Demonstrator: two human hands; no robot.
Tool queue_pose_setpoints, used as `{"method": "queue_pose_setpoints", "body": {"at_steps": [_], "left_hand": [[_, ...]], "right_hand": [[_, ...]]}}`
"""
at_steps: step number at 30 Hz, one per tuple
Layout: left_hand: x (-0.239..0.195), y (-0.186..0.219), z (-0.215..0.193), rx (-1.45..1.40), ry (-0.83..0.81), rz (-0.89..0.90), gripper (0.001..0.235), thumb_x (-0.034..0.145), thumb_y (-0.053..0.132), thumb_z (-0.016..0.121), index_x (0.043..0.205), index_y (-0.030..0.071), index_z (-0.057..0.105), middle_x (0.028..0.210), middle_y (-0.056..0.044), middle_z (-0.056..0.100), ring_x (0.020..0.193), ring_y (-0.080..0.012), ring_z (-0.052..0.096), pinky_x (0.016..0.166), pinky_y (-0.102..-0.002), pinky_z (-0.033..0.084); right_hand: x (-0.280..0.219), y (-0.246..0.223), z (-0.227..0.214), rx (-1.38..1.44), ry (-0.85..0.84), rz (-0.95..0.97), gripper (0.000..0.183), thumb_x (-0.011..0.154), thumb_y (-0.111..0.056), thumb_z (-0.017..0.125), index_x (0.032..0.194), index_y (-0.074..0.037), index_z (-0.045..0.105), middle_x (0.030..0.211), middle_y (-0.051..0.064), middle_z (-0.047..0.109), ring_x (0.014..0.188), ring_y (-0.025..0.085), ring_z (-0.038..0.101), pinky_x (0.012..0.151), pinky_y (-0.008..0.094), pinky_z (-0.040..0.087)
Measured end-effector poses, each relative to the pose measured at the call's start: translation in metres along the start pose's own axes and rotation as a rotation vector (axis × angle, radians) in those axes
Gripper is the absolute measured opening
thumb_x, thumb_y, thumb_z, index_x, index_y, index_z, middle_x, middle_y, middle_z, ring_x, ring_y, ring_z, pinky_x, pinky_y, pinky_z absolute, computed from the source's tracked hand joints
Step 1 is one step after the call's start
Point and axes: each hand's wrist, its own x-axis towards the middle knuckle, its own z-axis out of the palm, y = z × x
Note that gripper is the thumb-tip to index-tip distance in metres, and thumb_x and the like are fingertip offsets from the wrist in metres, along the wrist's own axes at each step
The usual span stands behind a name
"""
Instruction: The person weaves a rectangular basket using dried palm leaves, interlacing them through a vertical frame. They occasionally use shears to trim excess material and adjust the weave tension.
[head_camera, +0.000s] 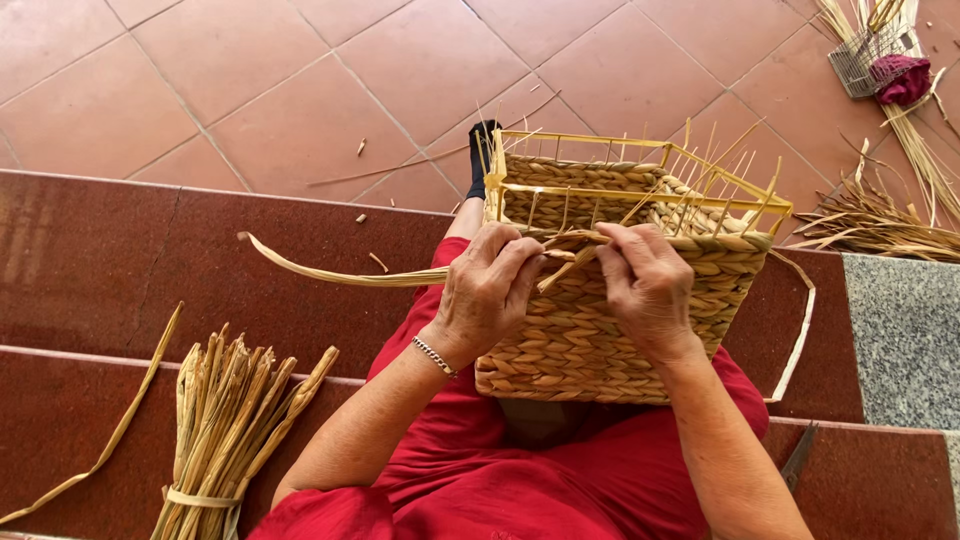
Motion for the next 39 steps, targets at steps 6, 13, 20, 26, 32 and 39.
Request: {"method": "queue_pose_setpoints", "body": {"at_steps": [6,13,20,26,32,39], "left_hand": [[0.018,0.0,0.016,-0.048,0.026,-0.024,0.017,0.096,0.003,0.074,0.109,0.005,0.063,0.096,-0.008,0.061,0.087,-0.0268,0.066,0.074,-0.039,0.055],[0.02,-0.011,0.049,0.075,-0.035,0.066,0.015,0.096,0.012,0.073,0.107,0.009,0.064,0.095,-0.006,0.057,0.091,-0.0251,0.061,0.081,-0.04,0.05],[0.018,-0.037,0.064,0.227,-0.13,0.102,0.016,0.094,0.024,0.073,0.104,0.013,0.066,0.095,-0.005,0.053,0.093,-0.0241,0.056,0.079,-0.04,0.044],[0.014,-0.037,0.048,0.213,-0.164,0.143,0.03,0.093,0.022,0.073,0.121,0.016,0.067,0.108,-0.003,0.054,0.102,-0.0228,0.055,0.09,-0.04,0.042],[-0.006,-0.032,0.021,0.331,-0.122,0.259,0.049,0.079,0.021,0.072,0.126,0.013,0.064,0.125,-0.007,0.056,0.114,-0.0269,0.056,0.096,-0.043,0.042],[-0.005,-0.041,0.032,0.167,-0.102,0.143,0.019,0.094,0.006,0.073,0.111,0.008,0.063,0.104,-0.004,0.065,0.1,-0.0227,0.062,0.089,-0.038,0.049]], "right_hand": [[0.003,0.017,0.016,-0.172,0.095,-0.244,0.013,0.094,-0.005,0.079,0.105,-0.006,0.072,0.098,0.009,0.07,0.088,0.027,0.068,0.077,0.039,0.057],[-0.006,0.02,0.019,-0.183,0.233,-0.404,0.017,0.086,0.0,0.079,0.099,-0.006,0.07,0.097,0.008,0.067,0.086,0.027,0.064,0.077,0.04,0.051],[0.005,0.02,0.015,-0.199,0.151,-0.379,0.012,0.092,-0.002,0.077,0.099,-0.007,0.068,0.105,0.004,0.072,0.093,0.025,0.062,0.082,0.038,0.049],[0.027,0.028,0.017,-0.196,0.001,-0.197,0.01,0.091,-0.011,0.081,0.093,-0.013,0.071,0.09,-0.001,0.068,0.084,0.022,0.06,0.081,0.038,0.048],[0.028,0.032,0.024,-0.203,0.04,-0.202,0.026,0.087,-0.011,0.08,0.108,-0.004,0.068,0.094,0.01,0.057,0.083,0.027,0.06,0.067,0.036,0.05],[0.032,0.023,0.025,-0.053,-0.077,-0.361,0.018,0.095,0.006,0.068,0.11,-0.003,0.067,0.102,0.011,0.071,0.094,0.029,0.072,0.083,0.038,0.058]]}}
